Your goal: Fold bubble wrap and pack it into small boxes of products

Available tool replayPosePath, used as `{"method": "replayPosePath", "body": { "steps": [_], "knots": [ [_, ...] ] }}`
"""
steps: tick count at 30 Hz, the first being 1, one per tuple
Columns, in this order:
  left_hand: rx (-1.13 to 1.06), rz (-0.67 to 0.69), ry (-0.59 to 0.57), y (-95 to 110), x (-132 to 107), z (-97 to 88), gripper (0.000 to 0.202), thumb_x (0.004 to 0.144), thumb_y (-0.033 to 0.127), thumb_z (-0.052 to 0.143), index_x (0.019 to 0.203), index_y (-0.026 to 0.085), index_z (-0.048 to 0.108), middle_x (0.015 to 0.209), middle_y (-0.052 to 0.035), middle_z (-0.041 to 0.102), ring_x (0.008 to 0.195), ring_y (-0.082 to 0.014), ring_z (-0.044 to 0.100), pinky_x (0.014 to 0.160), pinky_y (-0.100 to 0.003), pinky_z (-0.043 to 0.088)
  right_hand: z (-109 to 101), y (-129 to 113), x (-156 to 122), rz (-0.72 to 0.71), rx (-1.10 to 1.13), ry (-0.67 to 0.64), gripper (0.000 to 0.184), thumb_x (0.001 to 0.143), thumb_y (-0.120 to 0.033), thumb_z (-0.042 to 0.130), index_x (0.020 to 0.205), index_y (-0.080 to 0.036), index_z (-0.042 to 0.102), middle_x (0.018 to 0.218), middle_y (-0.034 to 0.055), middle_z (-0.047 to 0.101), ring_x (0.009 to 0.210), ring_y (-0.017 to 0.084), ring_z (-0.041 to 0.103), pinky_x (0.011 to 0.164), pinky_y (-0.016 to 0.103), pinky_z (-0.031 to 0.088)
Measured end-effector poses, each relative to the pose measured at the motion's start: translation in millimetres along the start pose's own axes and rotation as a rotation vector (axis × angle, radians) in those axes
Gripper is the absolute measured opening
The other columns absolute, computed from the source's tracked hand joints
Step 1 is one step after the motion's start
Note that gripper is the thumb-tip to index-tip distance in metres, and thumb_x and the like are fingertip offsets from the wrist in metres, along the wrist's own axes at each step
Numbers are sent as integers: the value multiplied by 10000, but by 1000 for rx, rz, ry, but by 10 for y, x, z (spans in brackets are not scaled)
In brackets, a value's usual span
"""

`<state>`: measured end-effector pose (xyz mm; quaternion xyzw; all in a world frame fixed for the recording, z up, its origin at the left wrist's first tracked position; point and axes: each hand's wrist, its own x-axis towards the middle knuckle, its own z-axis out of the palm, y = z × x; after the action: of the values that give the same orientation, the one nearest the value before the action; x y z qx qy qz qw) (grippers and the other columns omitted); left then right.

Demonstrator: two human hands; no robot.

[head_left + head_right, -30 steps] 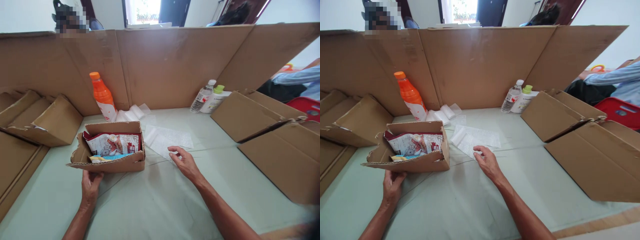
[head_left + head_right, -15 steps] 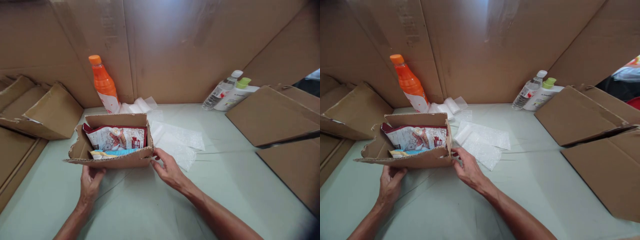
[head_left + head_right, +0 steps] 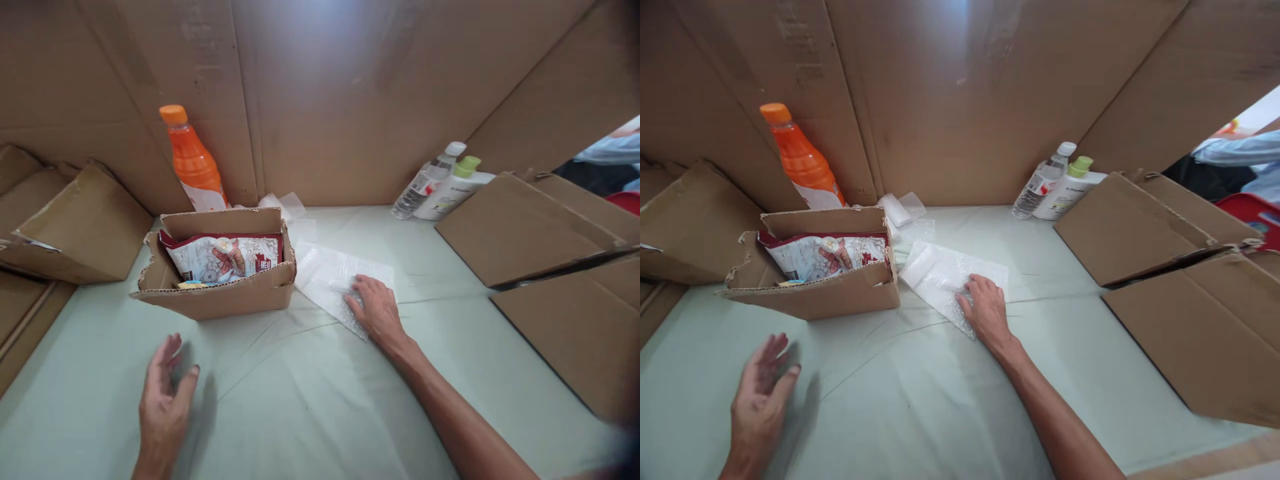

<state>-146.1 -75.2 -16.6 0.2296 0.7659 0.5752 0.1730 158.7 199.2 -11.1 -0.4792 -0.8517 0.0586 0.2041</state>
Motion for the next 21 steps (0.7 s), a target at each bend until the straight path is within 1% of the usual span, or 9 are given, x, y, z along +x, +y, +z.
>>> {"method": "replayPosePath", "body": {
  "steps": [3,6,7,9,12,14,16,18,21],
  "knots": [
    [91,102,-96,16,-364,61,514,793,374,725,1293,288,642,1439,-84,571,1331,-324,529,1154,-500,392,-105,-121,-55,-22,49,74,108,896,-284,563,832,-213,613,1275,145,671,1187,331,591,942,494,459],
    [40,178,-281,125,-634,290,369,819,348,701,1179,270,716,1363,-104,629,1297,-327,566,1120,-484,435,-364,-313,-165,127,213,48,140,909,-360,562,884,-225,591,1120,114,713,911,264,663,816,425,487],
    [-7,145,-365,174,-705,380,361,827,355,695,1174,258,722,1350,-121,637,1268,-330,588,1092,-483,462,-456,-377,-235,194,307,5,170,912,-394,564,951,-230,591,1022,89,720,796,229,650,754,393,488],
    [-147,-5,-551,271,-824,550,452,839,396,689,1260,233,680,1374,-164,617,1222,-337,619,1030,-486,507,-595,-512,-441,306,553,-99,314,909,-440,572,1145,-234,553,876,35,689,664,180,599,657,340,476],
    [-358,-267,-773,382,-946,733,750,817,467,719,1482,227,471,1431,-206,561,1195,-341,628,960,-479,539,-625,-741,-875,424,959,-245,530,895,-460,594,1337,-218,431,807,-8,619,615,152,572,572,295,475],
    [-410,-349,-814,433,-980,793,854,798,492,733,1532,230,382,1400,-192,574,1138,-311,638,896,-430,549,-562,-875,-1159,500,1141,-320,572,886,-474,615,1355,-215,414,795,-22,584,599,139,570,547,279,483],
    [-365,-371,-808,470,-975,807,780,803,483,719,1481,203,455,1252,-144,645,963,-236,651,808,-353,535,-514,-940,-1350,524,1201,-379,559,882,-471,630,1345,-217,445,787,-27,573,610,136,585,563,277,499],
    [-263,-393,-792,494,-945,788,611,813,454,689,1336,152,595,964,-70,686,755,-163,597,723,-296,490,-530,-908,-1396,460,1133,-447,474,875,-457,642,1267,-209,547,751,-26,585,609,138,593,581,279,502],
    [-145,-427,-758,509,-894,735,460,781,425,673,1128,123,690,663,20,585,624,-131,524,652,-263,425,-641,-743,-1187,313,877,-433,313,891,-438,621,1081,-198,685,731,5,657,632,154,615,619,291,506]
  ]
}}
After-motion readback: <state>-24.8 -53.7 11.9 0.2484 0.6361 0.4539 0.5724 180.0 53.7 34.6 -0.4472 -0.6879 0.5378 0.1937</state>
